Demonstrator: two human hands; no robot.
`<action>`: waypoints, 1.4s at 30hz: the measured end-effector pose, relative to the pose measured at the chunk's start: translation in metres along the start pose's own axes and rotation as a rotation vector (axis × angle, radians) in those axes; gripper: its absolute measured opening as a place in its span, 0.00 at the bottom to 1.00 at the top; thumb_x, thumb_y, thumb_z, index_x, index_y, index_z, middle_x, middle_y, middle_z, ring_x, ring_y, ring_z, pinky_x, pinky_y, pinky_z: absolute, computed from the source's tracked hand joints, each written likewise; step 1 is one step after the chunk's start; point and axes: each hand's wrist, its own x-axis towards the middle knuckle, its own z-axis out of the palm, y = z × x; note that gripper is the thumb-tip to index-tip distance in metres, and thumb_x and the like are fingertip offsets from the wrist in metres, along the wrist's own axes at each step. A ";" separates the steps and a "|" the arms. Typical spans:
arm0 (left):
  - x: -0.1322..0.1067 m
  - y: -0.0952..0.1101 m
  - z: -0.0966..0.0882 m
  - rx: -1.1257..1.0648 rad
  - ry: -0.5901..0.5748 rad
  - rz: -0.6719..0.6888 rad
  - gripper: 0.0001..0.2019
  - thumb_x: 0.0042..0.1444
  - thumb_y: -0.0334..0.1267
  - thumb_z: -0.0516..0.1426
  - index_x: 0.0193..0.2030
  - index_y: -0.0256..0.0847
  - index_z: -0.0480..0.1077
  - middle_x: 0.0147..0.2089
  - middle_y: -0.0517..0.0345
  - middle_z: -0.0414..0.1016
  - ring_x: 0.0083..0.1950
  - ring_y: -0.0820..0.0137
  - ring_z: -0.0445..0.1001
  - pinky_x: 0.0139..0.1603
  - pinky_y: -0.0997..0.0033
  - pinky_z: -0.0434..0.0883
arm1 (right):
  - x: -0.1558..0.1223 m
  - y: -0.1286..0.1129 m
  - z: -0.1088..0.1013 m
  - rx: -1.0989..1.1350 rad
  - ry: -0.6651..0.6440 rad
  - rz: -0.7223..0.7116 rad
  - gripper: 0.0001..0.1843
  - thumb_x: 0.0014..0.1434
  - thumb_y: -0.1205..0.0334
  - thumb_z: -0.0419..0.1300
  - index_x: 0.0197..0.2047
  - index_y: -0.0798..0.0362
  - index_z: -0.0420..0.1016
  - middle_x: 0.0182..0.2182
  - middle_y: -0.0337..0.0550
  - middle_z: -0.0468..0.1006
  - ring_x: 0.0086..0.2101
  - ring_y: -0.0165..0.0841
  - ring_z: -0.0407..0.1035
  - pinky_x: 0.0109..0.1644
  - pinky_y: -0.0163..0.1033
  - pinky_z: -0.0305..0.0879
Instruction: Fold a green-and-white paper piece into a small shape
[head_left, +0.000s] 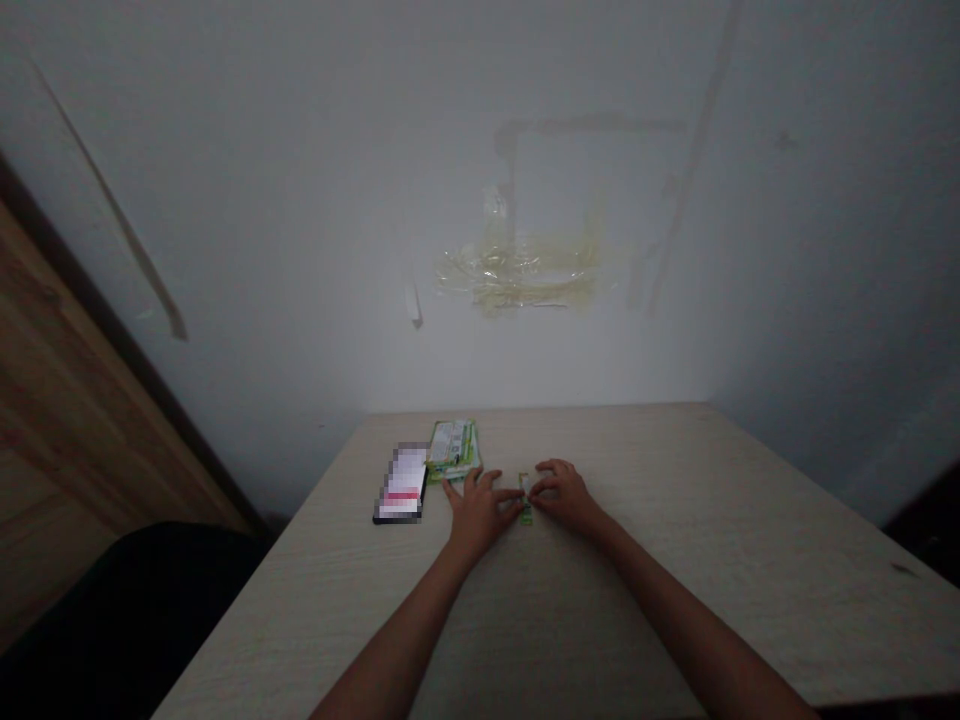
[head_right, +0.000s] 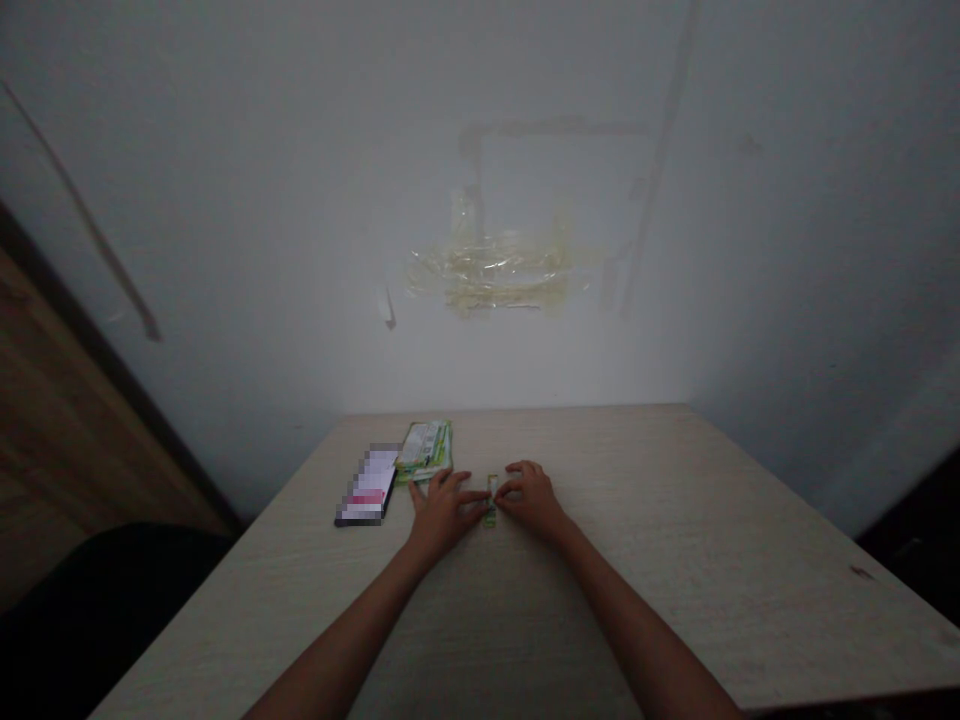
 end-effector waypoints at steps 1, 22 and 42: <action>0.000 0.000 0.001 0.000 0.007 0.004 0.13 0.56 0.56 0.57 0.48 0.71 0.73 0.65 0.64 0.65 0.68 0.50 0.52 0.61 0.23 0.30 | 0.000 0.000 0.000 0.002 0.000 -0.006 0.04 0.51 0.59 0.67 0.32 0.45 0.83 0.51 0.46 0.73 0.55 0.41 0.61 0.61 0.48 0.55; 0.001 -0.005 0.005 -0.026 0.046 0.015 0.13 0.54 0.54 0.59 0.47 0.70 0.74 0.63 0.61 0.66 0.68 0.50 0.52 0.61 0.23 0.28 | -0.017 -0.008 -0.016 0.168 -0.155 -0.063 0.06 0.48 0.59 0.70 0.33 0.45 0.83 0.53 0.45 0.71 0.56 0.41 0.62 0.64 0.48 0.53; 0.001 -0.006 0.006 -0.030 0.030 0.020 0.12 0.56 0.55 0.58 0.48 0.69 0.74 0.62 0.64 0.67 0.68 0.50 0.52 0.62 0.23 0.29 | -0.013 0.005 -0.007 0.141 -0.079 -0.095 0.06 0.50 0.57 0.69 0.34 0.44 0.84 0.51 0.46 0.74 0.53 0.41 0.65 0.61 0.47 0.56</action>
